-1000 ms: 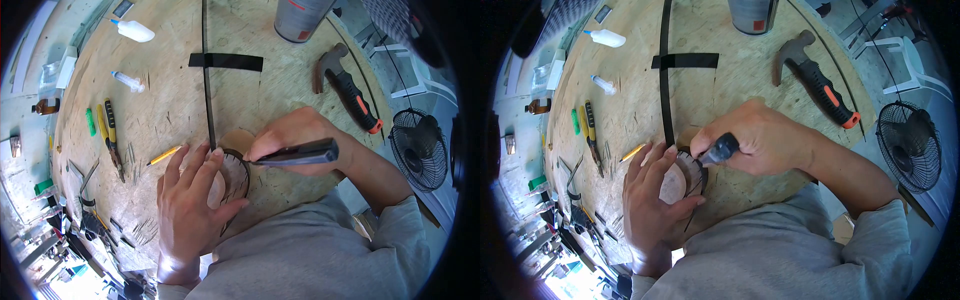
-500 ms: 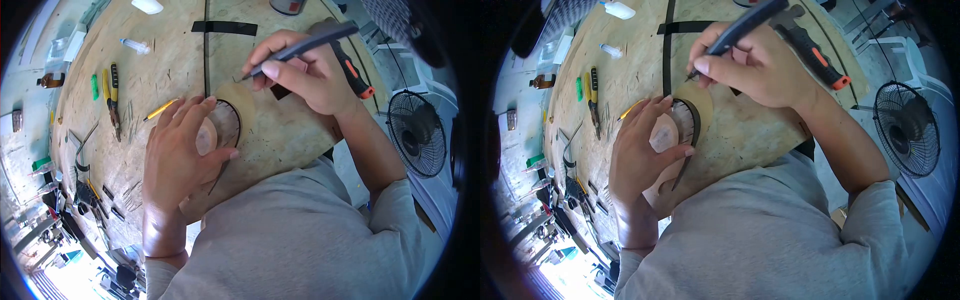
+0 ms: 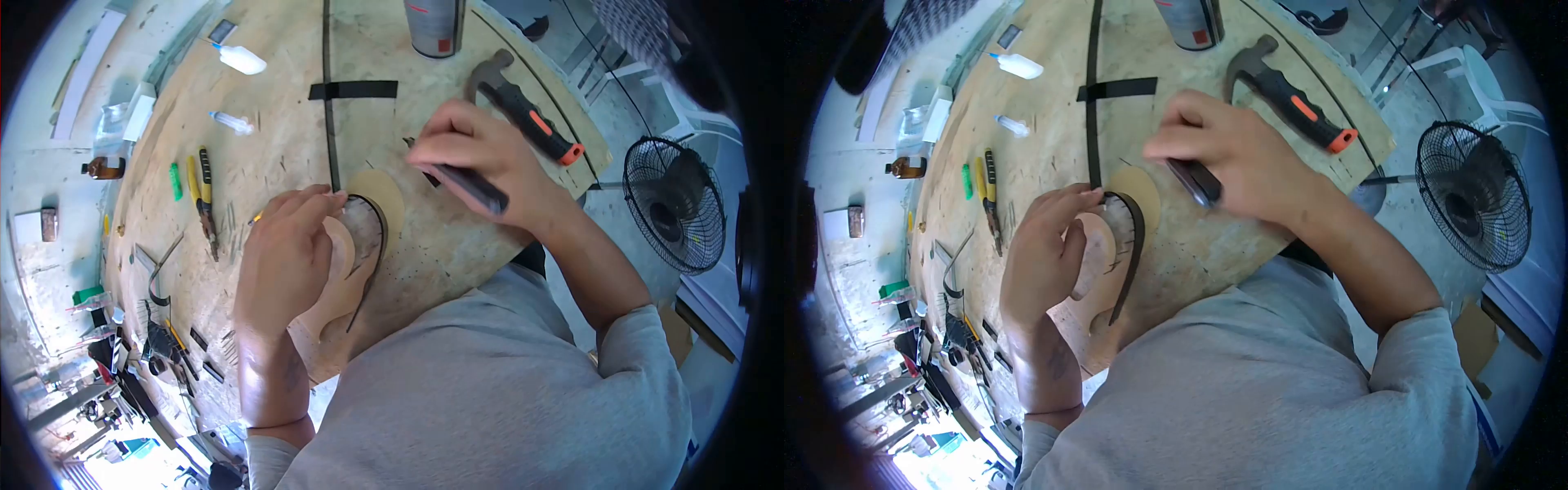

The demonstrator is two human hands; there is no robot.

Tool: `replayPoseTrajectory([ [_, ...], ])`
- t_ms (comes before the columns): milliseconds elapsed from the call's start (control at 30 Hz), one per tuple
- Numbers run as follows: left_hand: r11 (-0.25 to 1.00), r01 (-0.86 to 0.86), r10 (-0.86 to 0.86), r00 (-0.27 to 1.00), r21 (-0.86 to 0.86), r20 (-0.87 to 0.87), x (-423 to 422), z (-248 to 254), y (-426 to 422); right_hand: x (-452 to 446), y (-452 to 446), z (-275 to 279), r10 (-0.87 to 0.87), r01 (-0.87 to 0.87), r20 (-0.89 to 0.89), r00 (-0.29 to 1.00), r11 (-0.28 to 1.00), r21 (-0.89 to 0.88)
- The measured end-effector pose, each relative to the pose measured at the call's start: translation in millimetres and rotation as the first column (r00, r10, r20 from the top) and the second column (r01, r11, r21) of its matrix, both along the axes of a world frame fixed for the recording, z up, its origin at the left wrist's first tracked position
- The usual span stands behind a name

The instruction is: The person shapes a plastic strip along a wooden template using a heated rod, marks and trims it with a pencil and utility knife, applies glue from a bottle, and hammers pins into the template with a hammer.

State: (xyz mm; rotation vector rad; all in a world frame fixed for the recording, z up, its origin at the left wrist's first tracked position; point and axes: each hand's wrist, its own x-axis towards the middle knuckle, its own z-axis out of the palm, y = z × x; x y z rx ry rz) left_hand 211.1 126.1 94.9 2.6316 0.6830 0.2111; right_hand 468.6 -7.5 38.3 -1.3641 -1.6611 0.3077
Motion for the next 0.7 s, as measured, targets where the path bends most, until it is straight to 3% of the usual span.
replayPoseTrajectory([
  [167,0.994,-0.026,0.022,0.999,-0.103,-0.039,3.9,7.4,6.6,-10.2,-11.0,-2.5,0.013,0.009,0.149,0.989,0.990,-0.140],
  [200,0.991,-0.033,0.026,0.998,-0.133,-0.054,3.9,7.4,8.5,-10.6,-12.5,2.6,0.020,0.017,0.266,0.964,0.991,-0.136],
  [333,0.982,0.028,-0.025,0.999,-0.185,0.021,2.9,-1.8,23.4,-16.3,-18.3,17.9,0.027,0.083,0.467,0.884,0.974,-0.211],
  [433,0.981,0.040,-0.026,0.997,-0.187,0.073,3.3,-7.9,25.3,-18.1,-19.8,39.3,0.047,0.059,0.417,0.908,0.969,-0.239],
  [467,0.984,0.044,-0.028,0.995,-0.173,0.094,4.1,-9.4,26.8,-23.3,-17.3,40.3,-0.029,0.100,0.408,0.913,0.983,-0.156],
  [567,0.972,0.025,-0.011,0.998,-0.235,0.060,5.2,-4.5,28.1,-46.6,-7.2,42.6,-0.008,0.070,0.300,0.954,0.978,-0.196],
  [700,0.972,0.057,-0.044,0.997,-0.229,0.061,4.2,-10.5,32.4,-68.9,10.5,31.9,0.071,0.042,0.313,0.947,0.940,-0.339],
])
